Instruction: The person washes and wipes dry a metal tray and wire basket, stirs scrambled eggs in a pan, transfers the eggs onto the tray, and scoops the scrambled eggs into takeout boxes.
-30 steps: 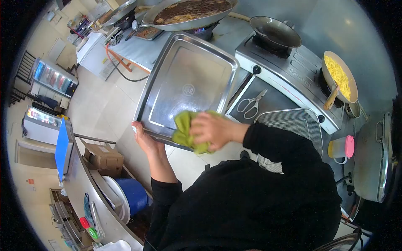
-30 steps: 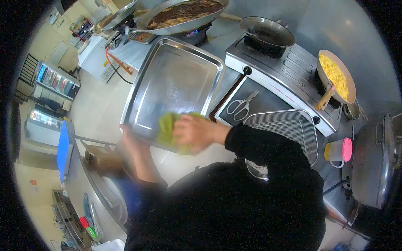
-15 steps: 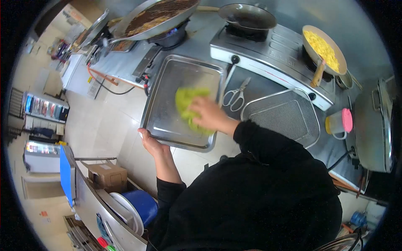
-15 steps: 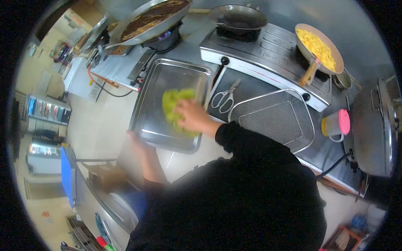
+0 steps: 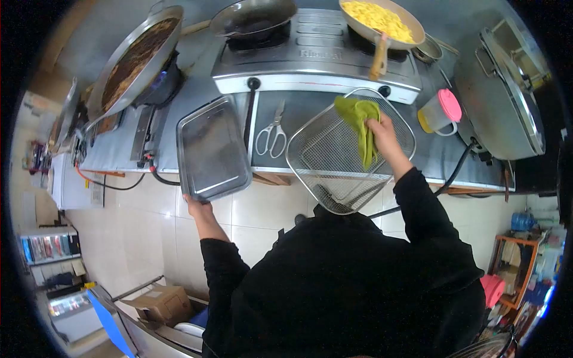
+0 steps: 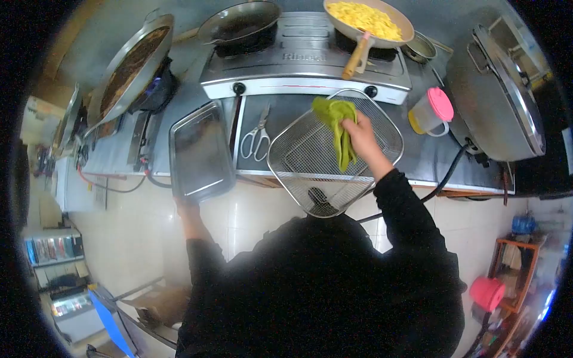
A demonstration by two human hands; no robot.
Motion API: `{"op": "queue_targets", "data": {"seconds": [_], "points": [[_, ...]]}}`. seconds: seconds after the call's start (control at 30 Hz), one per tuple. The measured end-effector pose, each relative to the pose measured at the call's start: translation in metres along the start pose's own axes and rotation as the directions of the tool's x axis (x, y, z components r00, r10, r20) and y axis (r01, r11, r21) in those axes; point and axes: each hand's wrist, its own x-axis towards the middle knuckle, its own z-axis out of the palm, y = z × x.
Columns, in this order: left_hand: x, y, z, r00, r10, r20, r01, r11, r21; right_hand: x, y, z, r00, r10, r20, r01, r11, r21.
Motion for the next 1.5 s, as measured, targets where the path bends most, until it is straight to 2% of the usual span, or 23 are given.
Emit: {"op": "queue_targets", "data": {"seconds": [0.07, 0.17, 0.2, 0.23, 0.27, 0.33, 0.4, 0.43, 0.53, 0.6, 0.63, 0.67, 0.77, 0.8, 0.87, 0.97, 1.07, 1.1, 1.2, 1.27, 1.3, 1.4, 1.5], "points": [[-0.014, 0.004, 0.001, 0.996, -0.081, -0.029, 0.075, 0.985, -0.155, 0.021, 0.019, -0.014, 0.984, -0.112, -0.136, 0.063, 0.945, -0.322], [-0.068, 0.018, 0.027, 0.949, 0.051, -0.312, -0.026, 0.996, 0.084, 0.020, 0.065, -0.016, 0.960, -0.238, -0.149, 0.014, 0.570, -0.821], [-0.071, 0.009, 0.028, 0.882, 0.344, -0.322, -0.244, 0.918, 0.312, 0.019, 0.082, -0.011, 0.957, -0.262, -0.122, -0.018, 0.367, -0.930], [-0.073, 0.000, 0.029, 0.735, 0.606, -0.303, -0.388, 0.743, 0.546, 0.020, 0.092, -0.005, 0.956, -0.280, -0.091, -0.051, 0.145, -0.988], [-0.065, -0.019, 0.023, 0.397, 0.917, -0.031, -0.552, 0.266, 0.790, 0.023, 0.100, -0.002, 0.964, -0.231, -0.130, -0.093, 0.166, -0.982], [-0.162, -0.027, 0.069, 0.535, 0.696, 0.479, -0.806, 0.253, 0.535, 0.027, 0.098, 0.003, 0.954, -0.257, -0.155, -0.107, 0.192, -0.976], [-0.222, -0.042, 0.101, 0.753, 0.083, 0.653, -0.621, 0.417, 0.664, 0.021, 0.099, 0.011, 0.961, -0.237, -0.142, -0.086, 0.232, -0.969], [-0.239, -0.047, 0.112, 0.733, -0.261, 0.628, -0.451, 0.505, 0.736, 0.022, 0.097, 0.015, 0.968, -0.220, -0.120, -0.060, 0.261, -0.964], [-0.222, -0.086, 0.116, 0.583, -0.141, 0.800, -0.707, 0.395, 0.586, 0.019, 0.084, 0.050, 0.987, -0.142, 0.077, 0.118, 0.309, -0.944], [-0.222, -0.081, 0.124, 0.581, -0.178, 0.794, -0.719, 0.345, 0.603, 0.000, 0.081, 0.082, 0.916, -0.279, 0.289, 0.379, 0.362, -0.852], [-0.226, -0.075, 0.127, 0.584, -0.196, 0.787, -0.722, 0.317, 0.615, -0.008, 0.085, 0.098, 0.894, -0.116, 0.433, 0.432, 0.474, -0.767], [-0.234, -0.069, 0.132, 0.603, -0.184, 0.776, -0.670, 0.411, 0.618, -0.014, 0.090, 0.108, 0.820, 0.025, 0.572, 0.450, 0.590, -0.670], [-0.221, -0.080, 0.124, 0.589, -0.011, 0.808, -0.758, 0.339, 0.557, -0.038, 0.096, 0.101, 0.670, -0.231, 0.705, 0.670, 0.598, -0.440], [-0.218, -0.081, 0.123, 0.590, 0.008, 0.807, -0.771, 0.300, 0.561, -0.039, 0.077, 0.080, 0.580, -0.168, 0.797, 0.717, 0.570, -0.401], [-0.212, -0.083, 0.123, 0.594, 0.046, 0.803, -0.789, 0.229, 0.570, -0.034, 0.075, 0.030, 0.673, -0.138, 0.727, 0.655, 0.568, -0.498], [-0.217, -0.079, 0.124, 0.579, 0.033, 0.815, -0.795, 0.248, 0.554, -0.029, 0.078, -0.030, 0.934, -0.079, 0.349, 0.351, 0.390, -0.851], [-0.218, -0.090, 0.120, 0.500, 0.089, 0.861, -0.866, 0.054, 0.497, -0.052, 0.063, -0.021, 1.000, 0.022, -0.008, -0.014, 0.258, -0.966], [-0.219, -0.095, 0.119, 0.459, 0.127, 0.880, -0.887, 0.001, 0.462, -0.066, 0.063, -0.001, 0.994, 0.098, 0.051, 0.019, 0.304, -0.953], [-0.248, -0.074, 0.133, 0.586, -0.018, 0.810, -0.809, -0.072, 0.584, -0.112, 0.062, 0.058, 0.905, 0.218, 0.367, 0.215, 0.510, -0.833], [-0.244, -0.081, 0.132, 0.494, 0.073, 0.866, -0.852, -0.158, 0.499, -0.122, 0.056, 0.072, 0.696, 0.200, 0.689, 0.354, 0.740, -0.572], [-0.242, -0.082, 0.131, 0.444, 0.118, 0.888, -0.864, -0.205, 0.459, -0.123, 0.054, 0.067, 0.709, 0.200, 0.677, 0.256, 0.821, -0.510], [-0.253, -0.056, 0.143, 0.012, 0.037, 0.999, -0.936, -0.351, 0.025, -0.113, 0.021, 0.029, 0.728, 0.168, 0.665, -0.069, 0.982, -0.174], [-0.264, -0.034, 0.147, -0.431, -0.507, 0.747, -0.863, -0.010, -0.505, -0.127, -0.019, -0.021, 0.945, 0.062, 0.320, -0.098, 0.990, 0.098]]}}
